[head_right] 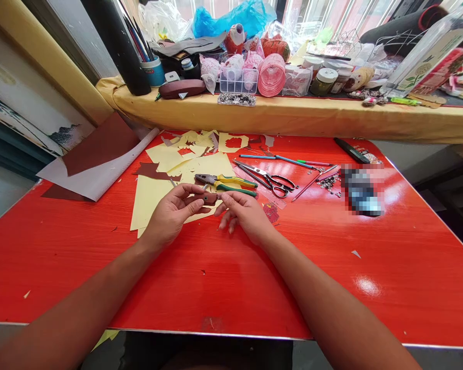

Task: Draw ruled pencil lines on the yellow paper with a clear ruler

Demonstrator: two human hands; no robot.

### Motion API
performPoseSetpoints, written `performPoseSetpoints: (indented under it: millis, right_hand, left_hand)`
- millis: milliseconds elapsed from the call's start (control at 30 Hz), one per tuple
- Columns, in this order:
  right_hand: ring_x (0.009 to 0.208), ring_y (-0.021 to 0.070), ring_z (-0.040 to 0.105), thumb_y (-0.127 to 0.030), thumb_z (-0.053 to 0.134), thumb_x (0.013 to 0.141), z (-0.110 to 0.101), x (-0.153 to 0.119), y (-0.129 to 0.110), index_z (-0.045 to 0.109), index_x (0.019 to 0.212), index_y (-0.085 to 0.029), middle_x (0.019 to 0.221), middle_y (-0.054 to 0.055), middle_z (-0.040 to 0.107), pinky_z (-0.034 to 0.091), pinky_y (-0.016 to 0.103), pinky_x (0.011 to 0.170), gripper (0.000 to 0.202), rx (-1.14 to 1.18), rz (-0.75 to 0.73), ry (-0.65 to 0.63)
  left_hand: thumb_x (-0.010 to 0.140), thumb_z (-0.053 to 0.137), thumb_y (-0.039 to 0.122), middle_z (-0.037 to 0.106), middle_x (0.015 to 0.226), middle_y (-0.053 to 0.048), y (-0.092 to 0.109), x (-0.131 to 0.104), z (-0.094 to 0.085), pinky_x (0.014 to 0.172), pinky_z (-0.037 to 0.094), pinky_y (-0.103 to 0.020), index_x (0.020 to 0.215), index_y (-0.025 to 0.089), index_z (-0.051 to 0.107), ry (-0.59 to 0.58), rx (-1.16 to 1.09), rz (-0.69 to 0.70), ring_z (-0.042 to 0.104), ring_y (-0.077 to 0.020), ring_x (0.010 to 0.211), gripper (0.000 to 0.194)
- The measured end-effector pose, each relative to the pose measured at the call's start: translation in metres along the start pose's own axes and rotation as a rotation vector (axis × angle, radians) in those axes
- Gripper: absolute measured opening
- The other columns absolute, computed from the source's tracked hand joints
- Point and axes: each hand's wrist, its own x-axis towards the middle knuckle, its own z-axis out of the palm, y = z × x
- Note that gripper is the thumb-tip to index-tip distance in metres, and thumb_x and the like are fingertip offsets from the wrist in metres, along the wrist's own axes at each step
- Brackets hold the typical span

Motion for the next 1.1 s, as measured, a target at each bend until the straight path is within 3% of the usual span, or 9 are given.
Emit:
performPoseSetpoints:
  millis: [267,767,933,1100]
  right_hand:
    - [0.053,0.0119,0.069,-0.055,0.082,0.090,-0.001,-0.001,0.001,0.074,0.114,-0.018,0.087,0.002,0.075,0.048,0.020,0.041,0.045,-0.023,-0.003,-0.001]
    - [0.054,0.0127,0.071,-0.055,0.088,0.083,-0.002,0.002,0.003,0.072,0.109,-0.019,0.084,0.000,0.073,0.049,0.019,0.040,0.047,0.000,-0.003,-0.021]
    - [0.054,0.0123,0.071,-0.056,0.088,0.084,-0.002,0.001,0.001,0.072,0.110,-0.019,0.085,0.001,0.074,0.049,0.019,0.042,0.048,-0.007,0.000,-0.011]
    - [0.054,0.0126,0.071,-0.058,0.087,0.083,-0.001,0.000,0.000,0.073,0.110,-0.018,0.085,0.001,0.075,0.050,0.020,0.042,0.050,-0.004,0.005,-0.004]
  left_hand:
    - [0.086,0.087,0.033,0.075,0.107,-0.005,-0.001,0.001,0.001,0.095,0.066,-0.044,0.105,0.020,0.068,-0.007,-0.005,0.024,0.077,-0.0275,0.113,0.030]
    - [0.090,0.082,0.032,0.078,0.105,-0.006,-0.004,-0.001,0.002,0.101,0.064,-0.049,0.107,0.020,0.067,-0.049,0.013,0.040,0.076,-0.0262,0.109,0.026]
    - [0.093,0.079,0.030,0.074,0.114,-0.007,-0.010,-0.002,0.002,0.099,0.064,-0.049,0.114,0.022,0.064,-0.032,0.080,0.067,0.074,-0.0288,0.118,0.027]
    - [0.092,0.078,0.024,0.069,0.121,-0.005,-0.012,-0.003,0.003,0.097,0.065,-0.045,0.128,0.028,0.060,0.007,0.111,0.093,0.074,-0.0268,0.119,0.040]
